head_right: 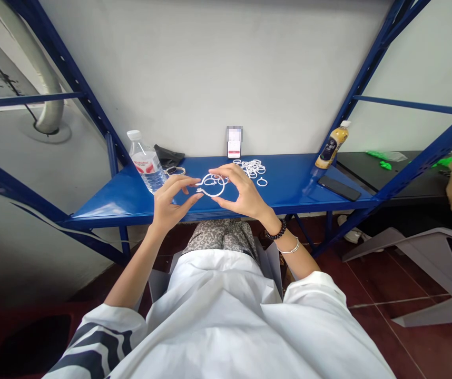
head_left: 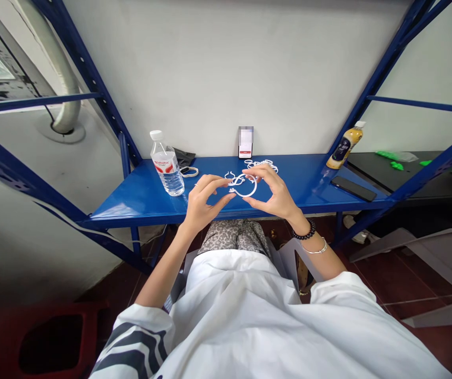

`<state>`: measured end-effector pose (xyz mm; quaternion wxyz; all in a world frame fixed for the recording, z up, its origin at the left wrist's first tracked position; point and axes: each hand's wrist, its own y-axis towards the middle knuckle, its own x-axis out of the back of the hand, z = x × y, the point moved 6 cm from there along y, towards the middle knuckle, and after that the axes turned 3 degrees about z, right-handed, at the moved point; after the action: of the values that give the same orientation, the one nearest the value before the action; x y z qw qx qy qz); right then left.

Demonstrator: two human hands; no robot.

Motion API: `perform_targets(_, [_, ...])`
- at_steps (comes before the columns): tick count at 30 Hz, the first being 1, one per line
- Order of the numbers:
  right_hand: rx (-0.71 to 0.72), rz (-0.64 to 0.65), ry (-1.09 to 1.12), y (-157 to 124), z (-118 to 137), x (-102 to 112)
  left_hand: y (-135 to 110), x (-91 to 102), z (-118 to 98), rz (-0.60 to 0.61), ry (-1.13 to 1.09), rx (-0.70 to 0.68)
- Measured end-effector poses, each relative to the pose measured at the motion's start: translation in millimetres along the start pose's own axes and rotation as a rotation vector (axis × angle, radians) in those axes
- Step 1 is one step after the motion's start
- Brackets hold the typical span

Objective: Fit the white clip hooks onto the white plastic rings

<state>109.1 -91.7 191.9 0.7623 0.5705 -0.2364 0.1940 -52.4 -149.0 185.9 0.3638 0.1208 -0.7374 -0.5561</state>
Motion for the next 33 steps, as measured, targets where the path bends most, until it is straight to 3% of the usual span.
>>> perform_targets(15, [0.003,0.033,0.012,-0.2,1.0,-1.7,1.5,0.3,-3.6,0.019,0.02,-0.023])
perform_targets(33, [0.004,0.08,0.04,-2.0,2.0,-3.8,-4.5,-4.1,-8.1,0.007,0.15,-0.2])
